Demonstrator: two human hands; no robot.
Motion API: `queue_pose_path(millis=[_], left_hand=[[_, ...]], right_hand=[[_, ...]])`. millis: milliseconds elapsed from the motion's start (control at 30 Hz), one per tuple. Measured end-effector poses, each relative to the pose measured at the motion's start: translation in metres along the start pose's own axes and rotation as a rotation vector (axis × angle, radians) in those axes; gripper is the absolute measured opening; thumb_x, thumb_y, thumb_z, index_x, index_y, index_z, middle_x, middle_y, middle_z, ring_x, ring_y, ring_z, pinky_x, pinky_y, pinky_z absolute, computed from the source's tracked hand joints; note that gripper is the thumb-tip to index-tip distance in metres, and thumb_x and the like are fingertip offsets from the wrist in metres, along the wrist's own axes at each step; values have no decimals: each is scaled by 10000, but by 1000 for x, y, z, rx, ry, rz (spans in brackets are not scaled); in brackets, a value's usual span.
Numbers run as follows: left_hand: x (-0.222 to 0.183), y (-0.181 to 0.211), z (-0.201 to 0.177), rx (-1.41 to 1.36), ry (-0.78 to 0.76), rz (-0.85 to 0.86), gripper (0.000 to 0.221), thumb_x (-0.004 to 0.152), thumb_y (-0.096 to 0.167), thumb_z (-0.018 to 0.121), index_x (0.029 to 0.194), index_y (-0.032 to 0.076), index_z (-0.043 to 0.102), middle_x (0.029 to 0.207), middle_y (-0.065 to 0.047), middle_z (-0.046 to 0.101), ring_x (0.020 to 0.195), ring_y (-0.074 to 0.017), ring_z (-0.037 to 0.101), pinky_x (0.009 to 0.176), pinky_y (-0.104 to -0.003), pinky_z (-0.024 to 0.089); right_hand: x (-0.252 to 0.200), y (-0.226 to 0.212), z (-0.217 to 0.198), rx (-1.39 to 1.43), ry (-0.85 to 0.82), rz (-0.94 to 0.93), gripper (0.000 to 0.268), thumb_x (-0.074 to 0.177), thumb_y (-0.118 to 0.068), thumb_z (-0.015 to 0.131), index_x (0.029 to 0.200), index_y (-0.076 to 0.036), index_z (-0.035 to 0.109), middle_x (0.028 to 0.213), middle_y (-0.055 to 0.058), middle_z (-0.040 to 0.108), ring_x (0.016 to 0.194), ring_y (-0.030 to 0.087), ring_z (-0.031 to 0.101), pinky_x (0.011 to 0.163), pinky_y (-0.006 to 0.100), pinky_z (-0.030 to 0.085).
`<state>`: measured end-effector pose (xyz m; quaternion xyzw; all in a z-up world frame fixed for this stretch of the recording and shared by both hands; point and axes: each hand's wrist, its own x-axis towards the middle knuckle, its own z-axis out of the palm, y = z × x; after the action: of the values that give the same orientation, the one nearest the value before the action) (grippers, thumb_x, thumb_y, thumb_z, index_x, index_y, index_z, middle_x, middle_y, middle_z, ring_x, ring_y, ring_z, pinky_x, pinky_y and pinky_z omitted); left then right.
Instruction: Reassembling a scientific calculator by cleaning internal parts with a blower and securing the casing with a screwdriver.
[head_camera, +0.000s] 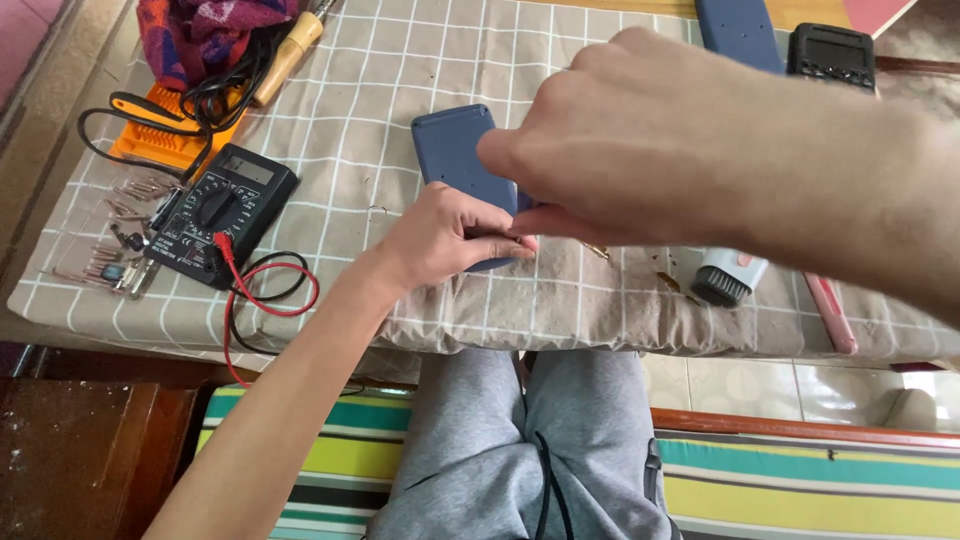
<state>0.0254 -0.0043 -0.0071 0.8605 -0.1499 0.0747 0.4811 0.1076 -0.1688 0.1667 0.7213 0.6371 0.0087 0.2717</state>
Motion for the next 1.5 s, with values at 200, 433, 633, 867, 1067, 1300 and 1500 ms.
queue_pose_path(millis=[200, 433, 633, 867, 1067, 1300, 1500], left_hand=[[-1, -11, 6, 129, 41, 49, 62, 883, 224, 839, 939, 200, 852, 544, 36, 664, 543, -68, 256, 528, -245, 319], [3, 10, 0, -65, 5, -31, 73, 916, 132, 755, 956, 123, 816, 933, 3, 827, 916, -57, 781, 879, -177, 585], [0, 4, 1, -51, 7, -9, 107, 902, 157, 777, 999, 134, 816, 989, -4, 821, 960, -71, 776, 852, -182, 586], [-2, 3, 7, -161, 116, -11, 120, 852, 95, 845, 968, 95, 815, 921, 12, 802, 896, -15, 700, 820, -165, 548], [1, 10, 5, -101, 74, 14, 70, 901, 88, 771, 958, 91, 811, 954, -14, 819, 932, -75, 780, 926, -191, 599], [1, 11, 4, -97, 73, -33, 112, 890, 112, 778, 996, 107, 814, 994, -32, 818, 997, -117, 784, 948, -223, 611], [1, 9, 2, -10, 33, -27, 137, 901, 187, 777, 1031, 168, 818, 984, 39, 821, 972, -66, 778, 855, -187, 573]], right_hand=[[12, -24, -11, 165, 55, 310, 372, 955, -458, 560, 931, -129, 732, 910, 169, 735, 843, 484, 731, 676, 555, 545], [5, 3, -13, 40, 41, 99, 470, 809, -321, 706, 1199, -162, 496, 1108, 75, 553, 873, 370, 712, 596, 547, 610], [0, 12, 14, 4, 70, -94, 162, 971, -345, 599, 1018, -212, 521, 904, -8, 584, 674, 328, 699, 517, 502, 543], [6, -5, 3, 25, -52, 268, 533, 1030, -645, 439, 1052, -160, 660, 920, 122, 754, 856, 446, 756, 699, 548, 587], [3, -5, -11, 143, -91, 266, 611, 968, -640, 577, 1244, -98, 513, 1162, 141, 619, 978, 463, 718, 725, 620, 611], [5, 24, 14, 78, -4, -89, 224, 919, -8, 537, 1053, -188, 529, 1028, -4, 494, 738, 261, 678, 630, 479, 603], [11, 12, -3, -121, -115, -66, 368, 1000, -603, 547, 956, -244, 618, 845, -70, 684, 805, 335, 721, 653, 472, 582]])
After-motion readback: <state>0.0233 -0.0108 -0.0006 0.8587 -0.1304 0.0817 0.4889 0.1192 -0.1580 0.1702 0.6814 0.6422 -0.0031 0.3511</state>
